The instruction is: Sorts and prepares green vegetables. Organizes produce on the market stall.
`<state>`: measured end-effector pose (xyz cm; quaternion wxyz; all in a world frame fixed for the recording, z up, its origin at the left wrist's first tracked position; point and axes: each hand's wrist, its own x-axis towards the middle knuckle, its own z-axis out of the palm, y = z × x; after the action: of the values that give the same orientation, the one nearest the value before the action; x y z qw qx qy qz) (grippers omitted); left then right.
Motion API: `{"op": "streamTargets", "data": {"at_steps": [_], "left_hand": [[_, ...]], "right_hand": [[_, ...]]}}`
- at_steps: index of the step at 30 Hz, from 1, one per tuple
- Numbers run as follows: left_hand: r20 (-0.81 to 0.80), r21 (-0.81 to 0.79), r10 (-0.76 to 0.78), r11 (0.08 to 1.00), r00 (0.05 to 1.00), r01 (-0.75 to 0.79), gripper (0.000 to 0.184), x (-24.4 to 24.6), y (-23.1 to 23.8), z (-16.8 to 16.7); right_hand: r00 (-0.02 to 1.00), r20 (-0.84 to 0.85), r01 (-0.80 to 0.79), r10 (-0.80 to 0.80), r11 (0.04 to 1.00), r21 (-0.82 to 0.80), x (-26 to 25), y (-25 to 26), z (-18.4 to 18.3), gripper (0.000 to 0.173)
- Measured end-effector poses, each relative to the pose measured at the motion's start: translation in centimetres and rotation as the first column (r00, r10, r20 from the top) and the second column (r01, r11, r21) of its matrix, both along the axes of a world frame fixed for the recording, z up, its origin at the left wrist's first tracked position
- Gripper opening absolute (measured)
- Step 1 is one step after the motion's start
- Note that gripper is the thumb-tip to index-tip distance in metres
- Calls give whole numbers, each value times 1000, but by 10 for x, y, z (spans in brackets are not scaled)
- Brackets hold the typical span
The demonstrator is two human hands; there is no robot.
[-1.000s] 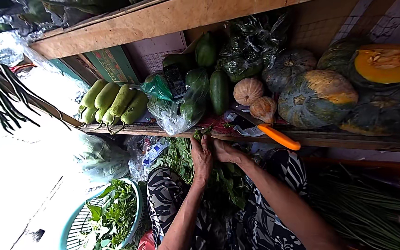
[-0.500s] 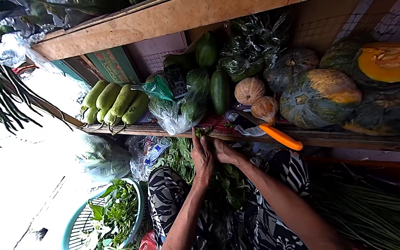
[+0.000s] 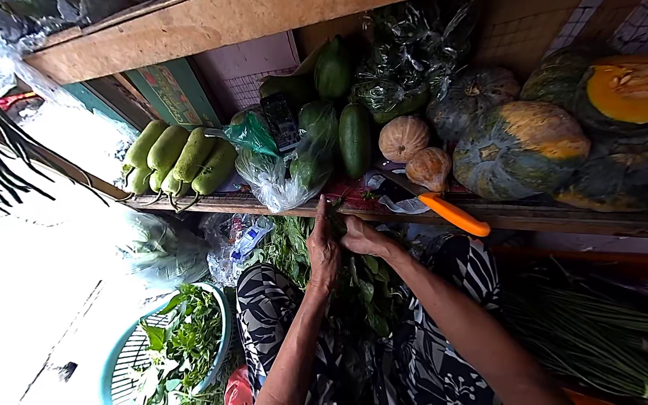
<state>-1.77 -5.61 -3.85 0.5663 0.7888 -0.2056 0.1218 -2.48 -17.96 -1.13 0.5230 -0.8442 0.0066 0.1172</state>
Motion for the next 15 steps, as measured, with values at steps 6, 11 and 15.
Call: {"op": "streamTargets", "data": {"at_steps": [6,11,15], "left_hand": [[-136,-227,-49,974,989,17,42,2,0,0],[-207,-291,34,952,978,-95,36,0,-6,3],[-239,-271,103,948,966,-168,28,1,-10,11]], "right_hand": [[1000,-3,-17,17,999,-30,0,2,2,53],[999,9,-35,37,991,-129,3,3,-5,55],[998,38,-41,48,986,-161,4,1,-12,59]]}}
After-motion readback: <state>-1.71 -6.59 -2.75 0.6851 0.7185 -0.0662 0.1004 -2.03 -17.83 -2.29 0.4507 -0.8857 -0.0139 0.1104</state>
